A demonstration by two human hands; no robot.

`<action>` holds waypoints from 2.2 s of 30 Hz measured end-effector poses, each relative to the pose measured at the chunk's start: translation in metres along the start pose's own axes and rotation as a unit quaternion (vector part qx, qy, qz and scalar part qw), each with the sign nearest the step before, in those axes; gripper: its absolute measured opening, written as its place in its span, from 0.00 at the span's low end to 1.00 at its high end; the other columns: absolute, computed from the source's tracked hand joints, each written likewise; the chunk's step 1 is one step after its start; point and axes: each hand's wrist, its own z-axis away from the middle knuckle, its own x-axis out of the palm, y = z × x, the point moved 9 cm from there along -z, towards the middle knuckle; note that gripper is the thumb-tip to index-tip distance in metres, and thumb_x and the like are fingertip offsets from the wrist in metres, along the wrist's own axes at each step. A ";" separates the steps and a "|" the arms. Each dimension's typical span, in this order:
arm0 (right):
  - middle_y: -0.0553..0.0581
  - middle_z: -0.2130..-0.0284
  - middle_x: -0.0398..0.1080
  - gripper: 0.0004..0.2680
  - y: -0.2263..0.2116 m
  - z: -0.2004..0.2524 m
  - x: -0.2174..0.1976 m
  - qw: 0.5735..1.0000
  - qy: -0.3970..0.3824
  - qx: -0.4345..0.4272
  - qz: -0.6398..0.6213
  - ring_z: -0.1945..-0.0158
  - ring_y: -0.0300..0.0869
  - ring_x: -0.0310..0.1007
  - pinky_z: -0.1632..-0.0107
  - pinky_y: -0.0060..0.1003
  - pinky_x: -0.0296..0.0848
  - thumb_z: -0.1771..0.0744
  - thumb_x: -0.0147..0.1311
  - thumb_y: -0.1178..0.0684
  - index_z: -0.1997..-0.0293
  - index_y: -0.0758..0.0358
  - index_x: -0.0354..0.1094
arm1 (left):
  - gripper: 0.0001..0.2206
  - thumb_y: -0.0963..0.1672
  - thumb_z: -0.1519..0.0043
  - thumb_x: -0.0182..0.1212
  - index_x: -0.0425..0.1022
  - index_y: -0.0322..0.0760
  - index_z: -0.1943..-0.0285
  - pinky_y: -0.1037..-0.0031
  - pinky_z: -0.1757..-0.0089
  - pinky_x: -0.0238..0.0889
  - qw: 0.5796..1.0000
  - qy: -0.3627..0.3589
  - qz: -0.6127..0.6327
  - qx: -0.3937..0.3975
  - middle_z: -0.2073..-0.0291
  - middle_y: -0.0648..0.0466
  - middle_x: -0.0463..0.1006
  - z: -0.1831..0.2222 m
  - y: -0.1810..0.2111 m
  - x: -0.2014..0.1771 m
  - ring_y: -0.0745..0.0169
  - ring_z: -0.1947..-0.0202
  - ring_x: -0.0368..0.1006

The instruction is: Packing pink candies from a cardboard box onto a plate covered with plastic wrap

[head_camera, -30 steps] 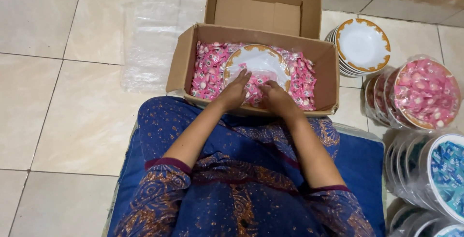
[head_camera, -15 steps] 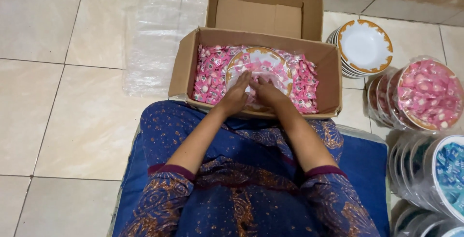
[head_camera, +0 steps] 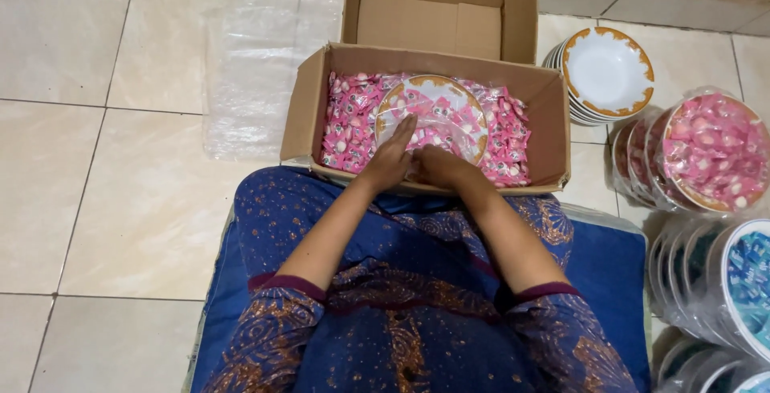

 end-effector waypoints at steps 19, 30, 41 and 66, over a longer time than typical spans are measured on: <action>0.71 0.37 0.61 0.18 -0.020 0.023 -0.040 0.998 0.066 0.002 0.009 0.36 0.66 0.66 0.35 0.55 0.68 0.33 0.54 0.52 0.35 0.58 0.64 | 0.35 0.38 0.38 0.46 0.45 0.41 0.18 0.54 0.29 0.41 1.000 -0.010 -0.010 0.007 0.21 0.40 0.44 -0.010 -0.017 0.005 0.39 0.22 0.41; 0.74 0.52 0.75 0.12 -0.008 0.107 -0.127 0.955 0.178 -0.089 -0.218 0.42 0.68 0.70 0.39 0.60 0.66 0.31 0.49 0.56 0.42 0.59 0.72 | 0.29 0.34 0.40 0.47 0.67 0.47 0.28 0.61 0.40 0.65 0.984 0.060 0.167 0.010 0.40 0.47 0.74 -0.019 -0.036 -0.014 0.49 0.40 0.73; 0.63 0.46 0.73 0.24 0.244 0.042 -0.041 0.946 0.187 0.228 -0.133 0.41 0.58 0.72 0.39 0.53 0.70 0.39 0.59 0.50 0.34 0.46 0.66 | 0.43 0.51 0.50 0.74 0.56 0.56 0.23 0.41 0.44 0.64 0.910 -0.063 -0.300 -0.280 0.28 0.45 0.56 -0.026 -0.205 -0.042 0.29 0.32 0.57; 0.56 0.57 0.79 0.12 0.212 0.116 -0.061 0.903 0.281 0.256 -0.198 0.49 0.54 0.76 0.48 0.50 0.74 0.39 0.61 0.49 0.51 0.44 0.78 | 0.21 0.38 0.37 0.51 0.74 0.51 0.36 0.50 0.36 0.60 0.952 0.027 -0.164 -0.257 0.32 0.40 0.63 0.010 -0.104 -0.078 0.29 0.32 0.61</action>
